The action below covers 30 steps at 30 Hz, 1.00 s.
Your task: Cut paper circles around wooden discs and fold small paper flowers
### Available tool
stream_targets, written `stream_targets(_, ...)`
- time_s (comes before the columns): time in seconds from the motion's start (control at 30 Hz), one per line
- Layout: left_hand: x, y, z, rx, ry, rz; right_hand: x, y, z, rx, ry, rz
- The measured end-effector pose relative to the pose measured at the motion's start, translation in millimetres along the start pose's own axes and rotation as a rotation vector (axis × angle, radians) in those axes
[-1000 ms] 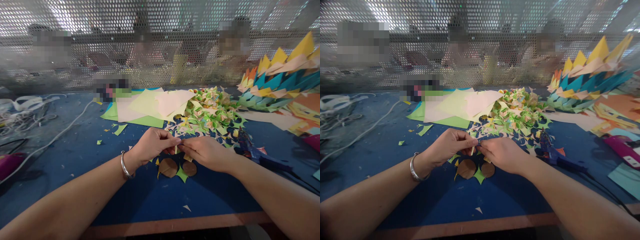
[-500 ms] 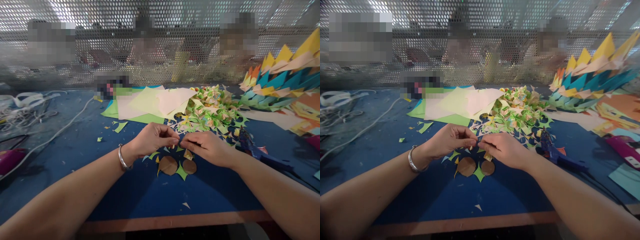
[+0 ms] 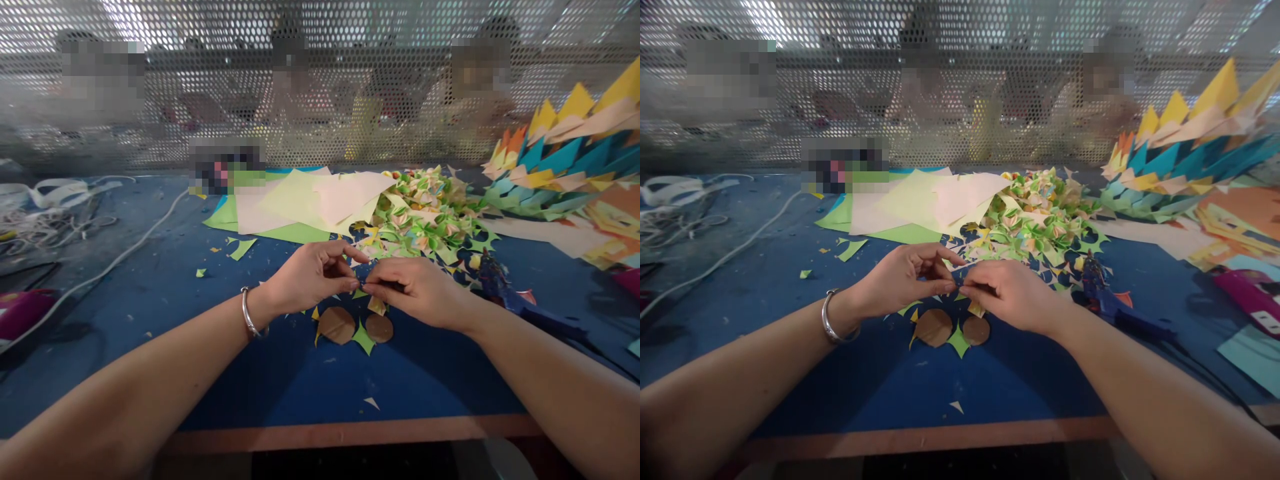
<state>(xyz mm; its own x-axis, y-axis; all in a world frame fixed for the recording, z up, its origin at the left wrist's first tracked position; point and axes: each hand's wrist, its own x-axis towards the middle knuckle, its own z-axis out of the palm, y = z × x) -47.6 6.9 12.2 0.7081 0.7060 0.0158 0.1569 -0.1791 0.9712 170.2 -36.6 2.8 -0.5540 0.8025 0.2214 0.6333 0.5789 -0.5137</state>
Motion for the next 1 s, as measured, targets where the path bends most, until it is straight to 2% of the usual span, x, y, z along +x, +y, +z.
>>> stream_targets(0.3, -1.2, 1.3, 0.2, 0.039, -0.006, 0.022, -0.8, 2.0, -0.3, -0.022, 0.011, -0.025)
stream_targets(0.5, -0.3, 3.2, 2.6, 0.073, 0.070, -0.003, -0.9, 0.6, -1.8, -0.030, 0.034, -0.040)
stream_targets(0.87, -0.7, 0.5, 4.0, 0.067, 0.052, 0.015, -2.3, 0.3, -1.2, -0.054, 0.042, -0.072)
stream_targets(1.0, -2.1, 2.4, 2.1, 0.164, 0.010, 0.044, -2.3, 1.3, -1.2, -0.044, 0.039, -0.085)
